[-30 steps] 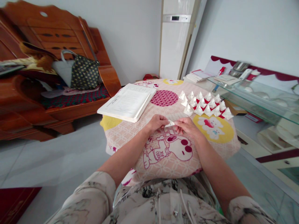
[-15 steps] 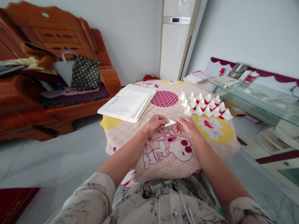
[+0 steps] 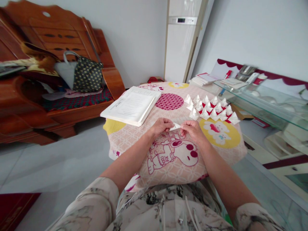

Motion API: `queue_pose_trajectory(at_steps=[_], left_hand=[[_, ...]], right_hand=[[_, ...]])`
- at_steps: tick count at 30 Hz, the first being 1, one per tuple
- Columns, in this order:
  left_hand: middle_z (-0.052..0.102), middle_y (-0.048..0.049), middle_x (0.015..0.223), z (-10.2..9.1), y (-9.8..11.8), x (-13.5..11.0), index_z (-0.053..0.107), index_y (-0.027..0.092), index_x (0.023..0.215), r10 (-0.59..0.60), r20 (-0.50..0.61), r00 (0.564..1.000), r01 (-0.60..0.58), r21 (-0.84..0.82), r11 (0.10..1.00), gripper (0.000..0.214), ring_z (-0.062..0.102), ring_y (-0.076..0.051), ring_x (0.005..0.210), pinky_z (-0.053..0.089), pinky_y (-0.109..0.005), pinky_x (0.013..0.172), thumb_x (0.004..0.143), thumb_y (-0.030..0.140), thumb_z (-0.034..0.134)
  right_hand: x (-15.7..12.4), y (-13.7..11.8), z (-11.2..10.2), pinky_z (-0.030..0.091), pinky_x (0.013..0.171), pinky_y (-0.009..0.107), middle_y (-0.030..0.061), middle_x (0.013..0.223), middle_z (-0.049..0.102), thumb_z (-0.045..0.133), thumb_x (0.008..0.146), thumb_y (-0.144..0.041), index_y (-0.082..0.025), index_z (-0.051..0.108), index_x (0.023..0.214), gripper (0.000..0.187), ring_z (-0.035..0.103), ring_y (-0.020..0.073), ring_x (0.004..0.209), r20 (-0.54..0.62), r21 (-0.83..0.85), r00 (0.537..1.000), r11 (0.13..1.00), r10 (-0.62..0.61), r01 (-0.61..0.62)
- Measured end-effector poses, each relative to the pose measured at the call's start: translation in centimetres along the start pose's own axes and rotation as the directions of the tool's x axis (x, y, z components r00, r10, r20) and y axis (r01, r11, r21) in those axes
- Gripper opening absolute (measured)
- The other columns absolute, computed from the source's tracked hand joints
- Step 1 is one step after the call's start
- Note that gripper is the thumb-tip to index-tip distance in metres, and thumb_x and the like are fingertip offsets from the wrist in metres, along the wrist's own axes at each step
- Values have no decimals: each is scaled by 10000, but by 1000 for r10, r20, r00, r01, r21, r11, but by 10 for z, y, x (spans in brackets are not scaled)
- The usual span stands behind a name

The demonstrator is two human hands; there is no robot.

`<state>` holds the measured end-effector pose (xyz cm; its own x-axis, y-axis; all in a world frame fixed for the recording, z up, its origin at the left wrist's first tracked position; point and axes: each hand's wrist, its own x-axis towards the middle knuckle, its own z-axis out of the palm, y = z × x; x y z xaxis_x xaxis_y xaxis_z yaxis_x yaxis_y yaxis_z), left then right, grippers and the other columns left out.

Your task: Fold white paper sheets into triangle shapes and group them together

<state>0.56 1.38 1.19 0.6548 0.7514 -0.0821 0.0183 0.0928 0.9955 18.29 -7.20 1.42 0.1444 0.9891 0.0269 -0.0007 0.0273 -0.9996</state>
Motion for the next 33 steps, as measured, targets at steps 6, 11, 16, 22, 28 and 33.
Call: queue_pose_trajectory(at_steps=[6,11,16,22,28,33], left_hand=[[473,54,441,4,2,-4,605,132,621,-53,43,998,51,44,998,221,329,-39,393,197,-207,428,705,291,734],[492,48,438,6,2,-5,626,123,658,-89,117,989,87,20,996,208,343,-31,357,203,-186,391,753,280,725],[652,-31,567,3,2,-6,664,98,695,-103,185,977,119,-77,990,153,505,-54,396,309,-159,372,775,228,676],[693,-70,591,1,3,-9,705,62,705,-170,288,942,195,-59,979,116,565,-67,414,327,-139,353,713,177,690],[673,-57,540,-1,3,-9,706,66,682,-229,339,913,248,-15,969,133,549,-61,397,328,-130,353,672,198,723],[642,-23,506,1,5,-11,687,93,651,-247,368,896,264,5,964,84,498,-47,373,305,-128,349,671,173,701]], right_hand=[[3,3,2,457,399,201,53,569,690,807,658,-464,-142,682,654,346,593,116,427,127,-30,987,995,95,-92],[2,2,4,447,401,217,40,520,670,809,628,-360,-145,681,617,250,565,117,398,119,12,990,997,73,-75],[-1,-2,-1,445,431,238,47,531,674,782,670,-341,-145,697,617,220,567,124,416,86,61,996,998,18,-23],[-1,-1,-6,435,451,245,36,520,661,779,689,-319,-150,691,604,208,557,123,422,127,54,992,998,9,-16],[1,1,-8,428,453,236,29,516,655,778,687,-314,-153,690,611,199,551,117,429,171,26,985,999,17,-22],[0,-3,-7,427,445,229,27,515,654,784,669,-332,-159,690,593,212,545,112,432,180,7,983,1000,21,-23]])
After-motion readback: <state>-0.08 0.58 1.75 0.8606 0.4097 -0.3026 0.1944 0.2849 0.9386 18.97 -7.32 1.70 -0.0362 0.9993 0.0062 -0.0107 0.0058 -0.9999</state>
